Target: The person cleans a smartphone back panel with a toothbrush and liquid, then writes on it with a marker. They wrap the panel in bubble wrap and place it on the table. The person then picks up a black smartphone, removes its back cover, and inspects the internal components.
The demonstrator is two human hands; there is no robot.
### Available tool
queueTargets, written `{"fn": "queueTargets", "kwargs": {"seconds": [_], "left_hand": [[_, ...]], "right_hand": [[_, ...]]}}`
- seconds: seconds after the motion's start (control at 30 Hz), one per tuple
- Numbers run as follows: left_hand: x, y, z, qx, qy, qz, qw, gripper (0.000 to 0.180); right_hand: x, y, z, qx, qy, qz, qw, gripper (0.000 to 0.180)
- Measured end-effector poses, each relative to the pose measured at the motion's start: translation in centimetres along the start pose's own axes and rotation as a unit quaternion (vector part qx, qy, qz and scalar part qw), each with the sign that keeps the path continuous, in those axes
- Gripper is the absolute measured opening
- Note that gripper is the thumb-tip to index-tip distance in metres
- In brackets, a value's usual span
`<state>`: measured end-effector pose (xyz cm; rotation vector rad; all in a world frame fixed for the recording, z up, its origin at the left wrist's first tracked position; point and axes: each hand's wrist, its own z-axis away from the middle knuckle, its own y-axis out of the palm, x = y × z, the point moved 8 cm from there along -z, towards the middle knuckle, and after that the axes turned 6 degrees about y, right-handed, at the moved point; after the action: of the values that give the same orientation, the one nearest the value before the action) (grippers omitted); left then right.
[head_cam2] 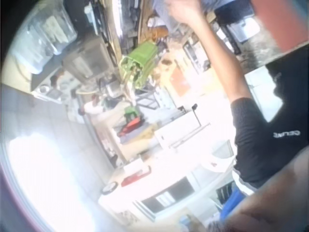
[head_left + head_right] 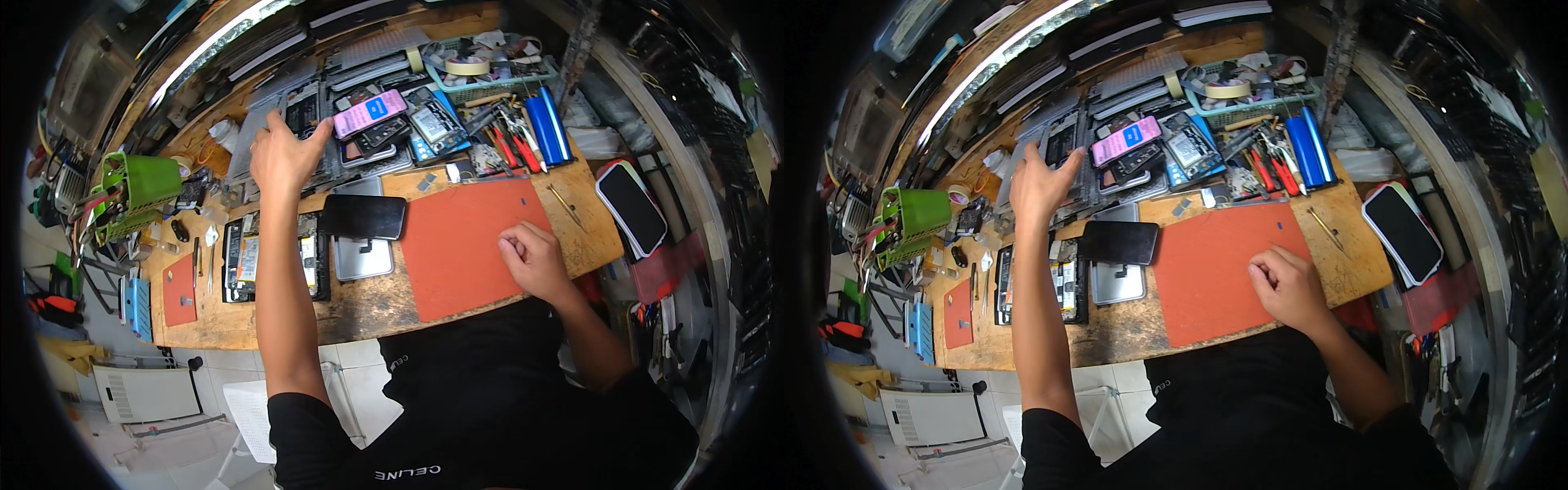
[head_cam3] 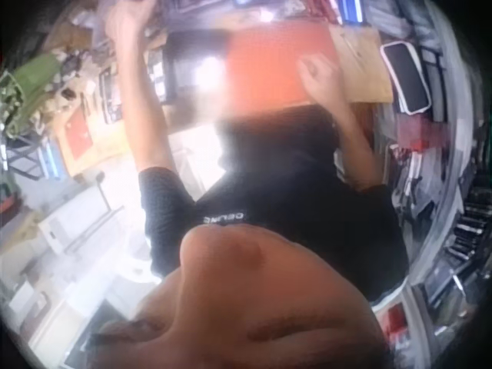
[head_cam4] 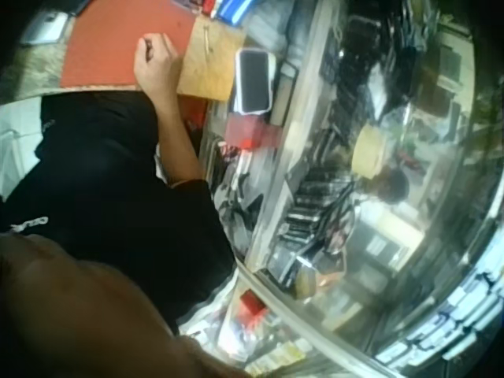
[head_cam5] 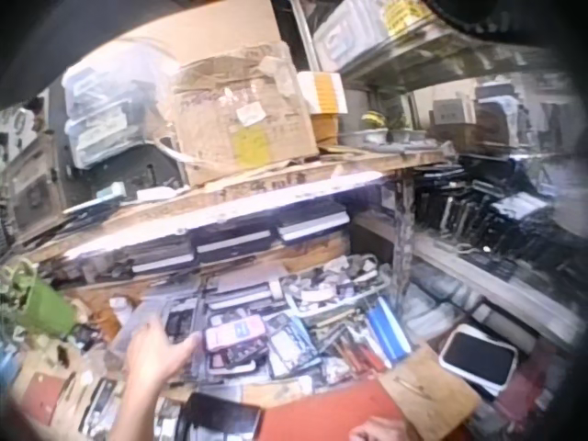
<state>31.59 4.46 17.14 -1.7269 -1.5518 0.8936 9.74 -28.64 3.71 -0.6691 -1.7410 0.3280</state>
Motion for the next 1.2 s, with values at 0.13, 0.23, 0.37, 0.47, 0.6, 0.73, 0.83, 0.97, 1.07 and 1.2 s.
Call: {"fn": "queueTargets", "kwargs": {"seconds": [0.13, 0.23, 0.37, 0.47, 0.6, 0.73, 0.83, 0.97, 1.07, 1.2], "left_hand": [[0.4, 2.5, -1.2, 0.072, -0.021, 0.016, 0.997, 0.075], [3.1, 2.0, -2.2, 0.027, -0.063, 0.248, 0.966, 0.061], [6.8, 2.2, -0.4, 0.033, -0.204, 0.565, 0.799, 0.038], [4.1, 0.7, 2.9, 0.061, -0.111, 0.735, 0.666, 0.029], [-0.6, 0.2, 11.5, 0.095, -0.163, 0.812, 0.552, 0.033], [-6.8, 0.5, 19.5, 0.154, -0.185, 0.828, 0.506, 0.039], [-10.1, 0.9, 23.7, 0.196, -0.212, 0.827, 0.482, 0.044], [-11.5, 1.7, 27.0, 0.169, -0.243, 0.815, 0.498, 0.041], [-9.3, 0.7, 27.3, 0.099, -0.209, 0.72, 0.655, 0.034], [-8.3, -5.0, 25.1, -0.076, 0.048, 0.431, 0.898, 0.03]], "right_hand": [[-0.2, -0.4, 0.4, -0.018, -0.02, -0.013, 1.0, 0.004], [-0.4, -0.6, 0.6, -0.016, -0.02, -0.024, 0.999, 0.005], [0.1, -0.8, 0.6, -0.014, -0.042, -0.012, 0.999, 0.006], [0.5, -0.7, 0.3, 0.005, -0.05, -0.009, 0.999, 0.005], [0.8, 0.0, 0.1, 0.048, -0.027, -0.118, 0.991, 0.008], [1.6, 2.7, 0.0, 0.098, 0.009, -0.255, 0.962, 0.023], [2.2, 5.3, 0.0, 0.153, 0.064, -0.415, 0.894, 0.028], [2.7, 4.6, -0.4, 0.153, 0.101, -0.475, 0.861, 0.015], [3.6, 1.7, -1.1, 0.158, 0.066, -0.313, 0.934, 0.008], [7.5, -1.2, -1.1, 0.108, -0.178, -0.006, 0.978, 0.008]]}}
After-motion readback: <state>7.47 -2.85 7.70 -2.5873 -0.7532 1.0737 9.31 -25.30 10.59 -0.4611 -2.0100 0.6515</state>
